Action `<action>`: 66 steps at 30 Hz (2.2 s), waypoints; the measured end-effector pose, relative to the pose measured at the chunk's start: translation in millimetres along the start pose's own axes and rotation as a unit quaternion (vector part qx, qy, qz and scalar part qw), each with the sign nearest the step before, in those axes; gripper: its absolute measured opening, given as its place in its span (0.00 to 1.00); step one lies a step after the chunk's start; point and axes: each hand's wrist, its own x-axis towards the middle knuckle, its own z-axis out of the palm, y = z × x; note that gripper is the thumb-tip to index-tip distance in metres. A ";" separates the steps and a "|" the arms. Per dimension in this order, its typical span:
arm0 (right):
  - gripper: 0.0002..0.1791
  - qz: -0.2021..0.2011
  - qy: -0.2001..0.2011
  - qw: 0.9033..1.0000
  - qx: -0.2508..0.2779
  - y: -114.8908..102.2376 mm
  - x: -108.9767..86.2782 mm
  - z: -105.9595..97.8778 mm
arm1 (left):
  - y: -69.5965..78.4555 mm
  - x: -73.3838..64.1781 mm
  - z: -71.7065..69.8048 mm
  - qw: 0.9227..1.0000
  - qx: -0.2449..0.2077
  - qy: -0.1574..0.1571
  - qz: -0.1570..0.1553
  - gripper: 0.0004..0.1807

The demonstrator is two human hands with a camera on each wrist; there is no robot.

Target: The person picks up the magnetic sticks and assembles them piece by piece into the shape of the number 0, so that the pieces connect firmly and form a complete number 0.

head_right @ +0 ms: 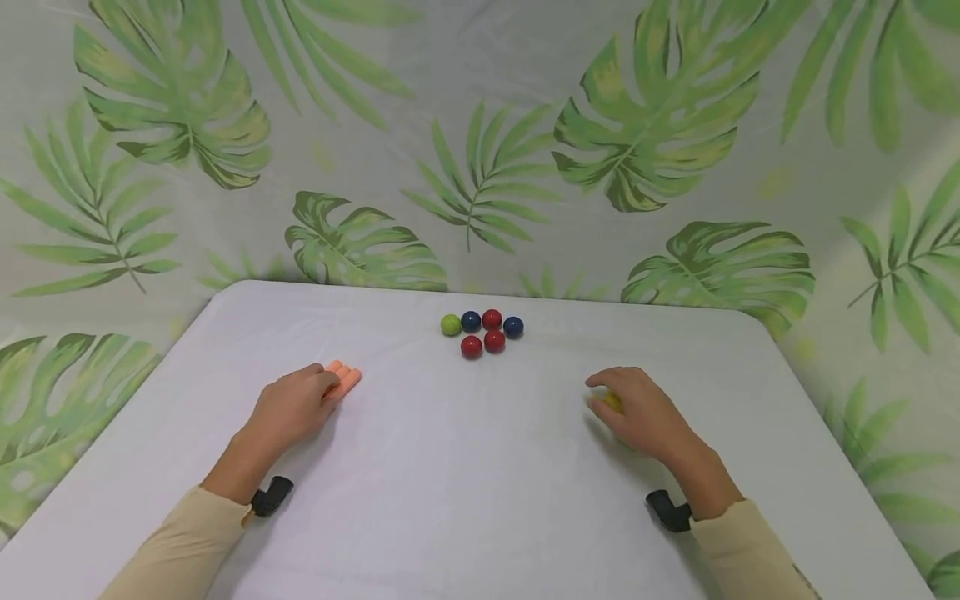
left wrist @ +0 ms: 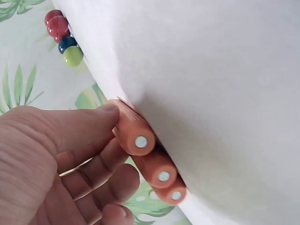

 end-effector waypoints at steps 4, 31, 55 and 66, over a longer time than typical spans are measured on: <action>0.14 0.002 -0.001 1.000 -0.001 -0.2 1.2 0.1 | 4.1 2.0 -0.9 1.000 0.017 -0.002 0.005 0.07; 0.15 -0.005 -0.017 1.000 0.011 -6.1 12.9 7.3 | 84.8 58.1 30.6 0.982 -0.146 -0.092 0.082 0.11; 0.15 -0.023 -0.025 0.999 0.013 -14.7 29.4 23.4 | 98.1 78.8 45.2 0.945 -0.290 -0.147 0.029 0.12; 0.15 -0.027 -0.031 0.999 0.030 -19.8 43.5 30.5 | 105.4 84.2 45.5 0.953 -0.267 -0.135 0.053 0.09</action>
